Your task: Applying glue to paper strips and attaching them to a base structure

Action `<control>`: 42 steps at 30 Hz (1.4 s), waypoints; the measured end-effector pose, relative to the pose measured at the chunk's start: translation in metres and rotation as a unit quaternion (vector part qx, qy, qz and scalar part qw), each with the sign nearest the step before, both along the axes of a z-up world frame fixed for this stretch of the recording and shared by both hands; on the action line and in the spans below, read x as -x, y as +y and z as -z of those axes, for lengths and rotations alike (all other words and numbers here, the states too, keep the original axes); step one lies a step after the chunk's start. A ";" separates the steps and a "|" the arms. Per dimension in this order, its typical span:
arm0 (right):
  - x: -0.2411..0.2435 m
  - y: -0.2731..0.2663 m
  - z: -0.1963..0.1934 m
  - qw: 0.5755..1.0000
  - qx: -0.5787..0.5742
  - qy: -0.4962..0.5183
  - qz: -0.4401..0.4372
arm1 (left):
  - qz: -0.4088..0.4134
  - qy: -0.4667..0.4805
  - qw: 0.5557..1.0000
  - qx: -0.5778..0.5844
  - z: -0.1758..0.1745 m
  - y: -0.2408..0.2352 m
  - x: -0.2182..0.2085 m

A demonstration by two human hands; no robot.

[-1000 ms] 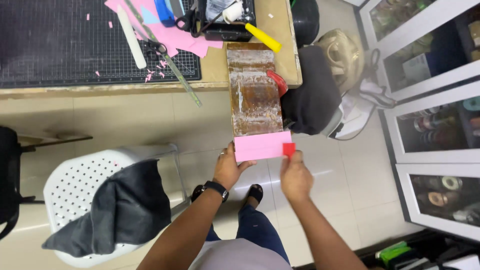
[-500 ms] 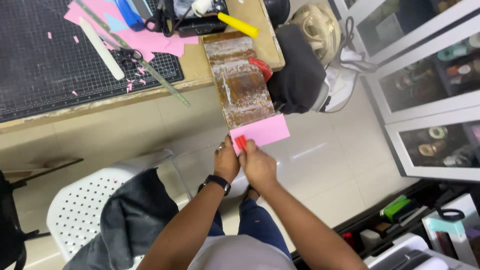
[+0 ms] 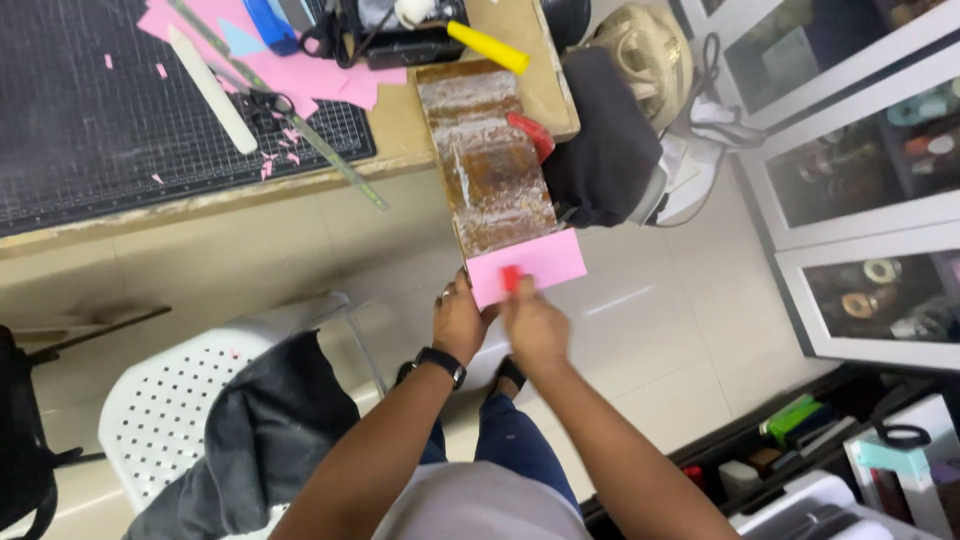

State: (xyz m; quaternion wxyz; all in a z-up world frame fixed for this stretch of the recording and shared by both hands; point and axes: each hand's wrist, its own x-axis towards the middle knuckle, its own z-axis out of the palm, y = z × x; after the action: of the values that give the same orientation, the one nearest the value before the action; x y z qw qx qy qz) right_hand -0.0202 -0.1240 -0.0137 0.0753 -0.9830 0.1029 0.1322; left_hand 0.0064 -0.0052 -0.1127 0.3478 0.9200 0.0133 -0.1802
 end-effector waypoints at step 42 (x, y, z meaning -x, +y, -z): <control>-0.012 -0.025 0.016 0.939 0.208 -0.266 -0.070 | 0.013 0.022 1.000 0.007 -0.041 0.011 -0.004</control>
State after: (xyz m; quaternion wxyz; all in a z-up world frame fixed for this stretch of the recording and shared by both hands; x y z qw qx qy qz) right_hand -0.0078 -0.1490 -0.0297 -0.1156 -0.9808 0.0356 -0.1531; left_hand 0.0104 0.0055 -0.0715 0.3515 0.9136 0.0080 -0.2045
